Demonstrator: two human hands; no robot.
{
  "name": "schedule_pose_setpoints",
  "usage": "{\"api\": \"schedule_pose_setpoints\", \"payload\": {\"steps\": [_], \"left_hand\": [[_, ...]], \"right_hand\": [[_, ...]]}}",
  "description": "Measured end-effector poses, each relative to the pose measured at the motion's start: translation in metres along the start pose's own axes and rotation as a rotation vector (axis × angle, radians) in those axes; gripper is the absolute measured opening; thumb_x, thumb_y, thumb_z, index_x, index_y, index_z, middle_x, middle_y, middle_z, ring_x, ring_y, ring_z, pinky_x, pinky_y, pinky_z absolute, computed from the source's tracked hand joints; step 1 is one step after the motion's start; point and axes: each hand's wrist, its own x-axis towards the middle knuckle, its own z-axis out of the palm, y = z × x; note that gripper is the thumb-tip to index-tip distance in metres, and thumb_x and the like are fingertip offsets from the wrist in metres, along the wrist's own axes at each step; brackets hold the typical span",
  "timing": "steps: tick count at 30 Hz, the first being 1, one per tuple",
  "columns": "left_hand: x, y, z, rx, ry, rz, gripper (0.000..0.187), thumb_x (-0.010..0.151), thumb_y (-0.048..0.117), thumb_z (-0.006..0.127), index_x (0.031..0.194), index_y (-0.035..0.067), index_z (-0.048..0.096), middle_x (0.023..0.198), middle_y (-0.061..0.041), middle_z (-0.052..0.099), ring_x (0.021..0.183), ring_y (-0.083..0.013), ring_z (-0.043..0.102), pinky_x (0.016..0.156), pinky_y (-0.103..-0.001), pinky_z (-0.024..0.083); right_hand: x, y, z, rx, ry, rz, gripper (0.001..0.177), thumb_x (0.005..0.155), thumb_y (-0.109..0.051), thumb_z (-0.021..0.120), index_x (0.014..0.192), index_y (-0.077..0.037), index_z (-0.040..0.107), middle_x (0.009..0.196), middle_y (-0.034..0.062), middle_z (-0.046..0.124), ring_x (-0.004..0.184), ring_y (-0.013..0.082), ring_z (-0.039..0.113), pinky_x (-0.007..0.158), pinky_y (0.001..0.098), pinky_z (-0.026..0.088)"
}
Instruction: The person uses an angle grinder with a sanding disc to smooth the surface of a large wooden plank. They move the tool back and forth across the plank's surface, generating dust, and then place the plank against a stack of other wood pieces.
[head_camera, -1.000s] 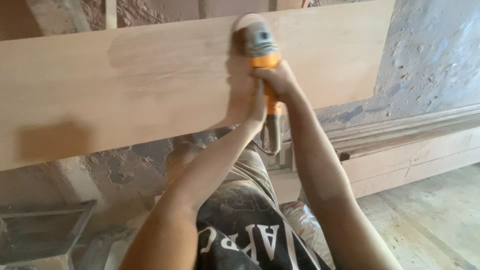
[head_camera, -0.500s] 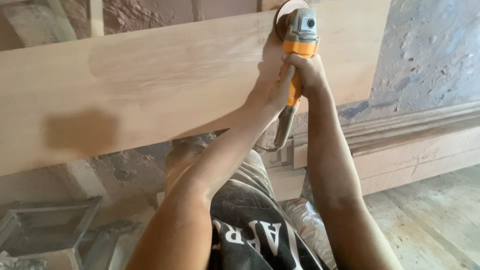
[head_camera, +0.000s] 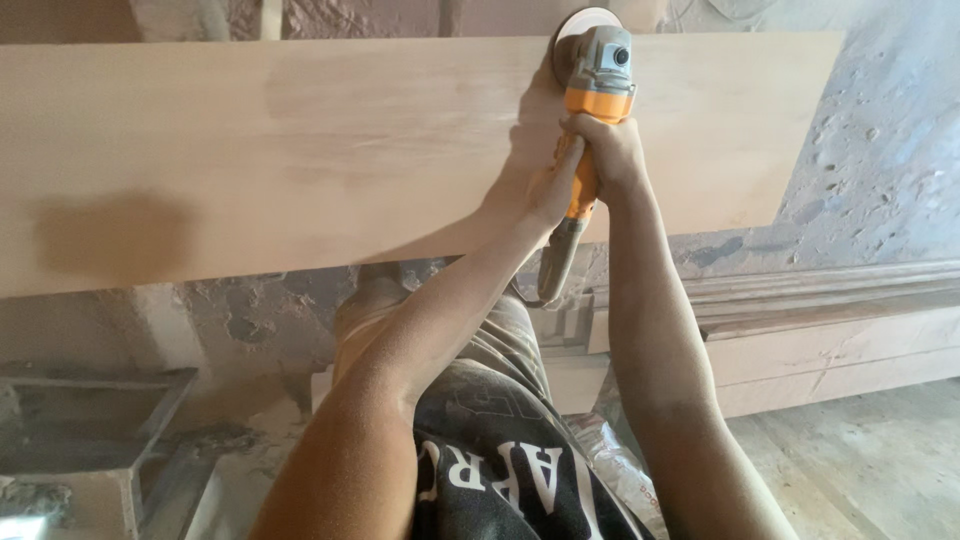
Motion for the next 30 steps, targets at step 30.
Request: {"api": "schedule_pose_setpoints", "payload": {"steps": [30], "left_hand": [[-0.060, 0.019, -0.163, -0.143, 0.083, 0.042, 0.088, 0.096, 0.073, 0.030, 0.151, 0.005, 0.039, 0.138, -0.013, 0.057, 0.122, -0.0217, 0.060, 0.097, -0.034, 0.052]], "right_hand": [[-0.009, 0.066, 0.161, -0.388, 0.028, 0.049, 0.029, 0.076, -0.019, 0.079, 0.097, -0.003, 0.066, 0.078, 0.0048, 0.069, 0.065, 0.0172, 0.069, 0.060, 0.0327, 0.062]]}}
